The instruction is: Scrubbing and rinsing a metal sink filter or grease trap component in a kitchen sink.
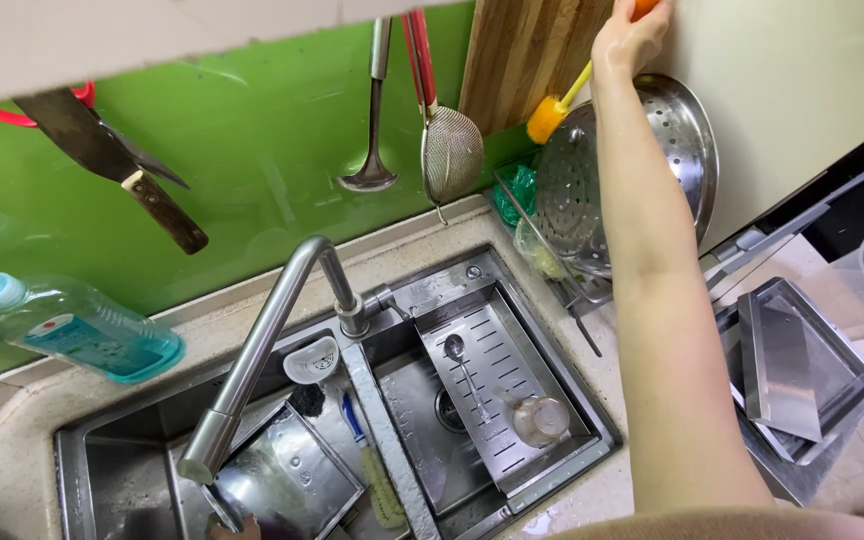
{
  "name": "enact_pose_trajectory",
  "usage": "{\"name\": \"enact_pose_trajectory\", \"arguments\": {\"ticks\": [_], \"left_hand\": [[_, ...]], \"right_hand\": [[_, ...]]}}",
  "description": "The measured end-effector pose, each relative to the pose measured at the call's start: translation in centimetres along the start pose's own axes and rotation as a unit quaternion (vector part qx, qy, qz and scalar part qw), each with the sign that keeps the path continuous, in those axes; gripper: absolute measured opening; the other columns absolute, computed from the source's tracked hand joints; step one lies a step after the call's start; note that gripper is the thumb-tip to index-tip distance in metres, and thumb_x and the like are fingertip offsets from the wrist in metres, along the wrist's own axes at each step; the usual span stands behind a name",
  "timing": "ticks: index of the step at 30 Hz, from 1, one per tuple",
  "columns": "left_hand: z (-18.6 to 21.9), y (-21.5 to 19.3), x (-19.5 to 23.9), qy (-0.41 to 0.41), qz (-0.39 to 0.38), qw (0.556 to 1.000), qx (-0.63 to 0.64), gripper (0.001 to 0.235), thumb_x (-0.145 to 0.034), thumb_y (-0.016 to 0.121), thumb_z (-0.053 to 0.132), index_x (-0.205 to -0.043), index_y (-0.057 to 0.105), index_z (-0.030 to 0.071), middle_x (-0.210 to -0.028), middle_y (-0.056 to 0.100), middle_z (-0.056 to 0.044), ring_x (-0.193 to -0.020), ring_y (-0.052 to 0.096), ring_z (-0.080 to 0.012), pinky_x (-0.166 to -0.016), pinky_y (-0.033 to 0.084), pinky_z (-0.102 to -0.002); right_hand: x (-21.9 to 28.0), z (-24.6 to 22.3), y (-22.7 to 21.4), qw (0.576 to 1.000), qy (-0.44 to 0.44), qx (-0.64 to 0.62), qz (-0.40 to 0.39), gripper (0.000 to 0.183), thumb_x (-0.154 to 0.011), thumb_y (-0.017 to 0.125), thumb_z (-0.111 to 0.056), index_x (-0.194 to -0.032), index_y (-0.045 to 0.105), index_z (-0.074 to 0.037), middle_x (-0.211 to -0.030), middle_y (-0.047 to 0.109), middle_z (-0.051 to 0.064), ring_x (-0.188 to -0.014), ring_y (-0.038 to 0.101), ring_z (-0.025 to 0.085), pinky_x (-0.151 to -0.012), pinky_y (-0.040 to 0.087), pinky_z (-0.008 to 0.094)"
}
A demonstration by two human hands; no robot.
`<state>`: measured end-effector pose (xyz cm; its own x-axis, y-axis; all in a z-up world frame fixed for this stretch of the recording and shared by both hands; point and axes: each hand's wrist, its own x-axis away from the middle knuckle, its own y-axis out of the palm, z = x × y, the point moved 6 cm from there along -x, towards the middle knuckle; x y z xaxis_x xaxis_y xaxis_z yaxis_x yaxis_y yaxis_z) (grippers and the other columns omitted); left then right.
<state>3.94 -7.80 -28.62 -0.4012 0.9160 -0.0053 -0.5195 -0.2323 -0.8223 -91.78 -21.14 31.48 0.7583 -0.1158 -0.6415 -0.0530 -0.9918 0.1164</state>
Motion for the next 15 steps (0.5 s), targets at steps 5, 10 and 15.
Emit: {"name": "enact_pose_trajectory", "arguments": {"ticks": [5, 10, 15], "left_hand": [[-0.2, -0.2, 0.5, -0.007, 0.053, 0.997, 0.064, 0.052, -0.070, 0.092, 0.008, -0.114, 0.068, -0.007, -0.100, 0.071, -0.027, -0.088, 0.073, -0.0406, -0.087, 0.058, -0.052], [0.7, -1.9, -0.5, -0.012, 0.076, 0.996, -0.052, 0.071, -0.066, 0.099, 0.018, -0.124, 0.066, -0.007, -0.107, 0.068, -0.033, -0.099, 0.066, -0.0495, -0.088, 0.053, -0.054], [0.3, -0.9, -1.5, -0.026, 0.008, 0.992, 0.120, 0.077, -0.075, 0.088, 0.018, -0.132, 0.054, -0.021, -0.117, 0.066, -0.036, -0.109, 0.069, -0.0458, -0.099, 0.055, -0.051]], "right_hand": [[-0.9, 0.3, -0.5, 0.996, 0.020, -0.025, -0.083, 0.031, -0.100, 0.067, -0.027, -0.096, 0.054, 0.001, -0.089, 0.068, 0.007, -0.083, 0.068, 0.020, -0.077, 0.056, 0.040], [1.1, -3.9, -0.8, 0.987, 0.003, -0.116, -0.110, 0.036, -0.101, 0.071, -0.021, -0.091, 0.047, 0.003, -0.083, 0.057, 0.007, -0.075, 0.057, 0.017, -0.068, 0.052, 0.041], [0.4, -5.6, -0.9, 0.919, 0.278, -0.184, -0.209, 0.018, -0.098, 0.050, -0.026, -0.086, 0.051, -0.012, -0.072, 0.056, 0.001, -0.054, 0.060, 0.017, -0.046, 0.057, 0.033]]}}
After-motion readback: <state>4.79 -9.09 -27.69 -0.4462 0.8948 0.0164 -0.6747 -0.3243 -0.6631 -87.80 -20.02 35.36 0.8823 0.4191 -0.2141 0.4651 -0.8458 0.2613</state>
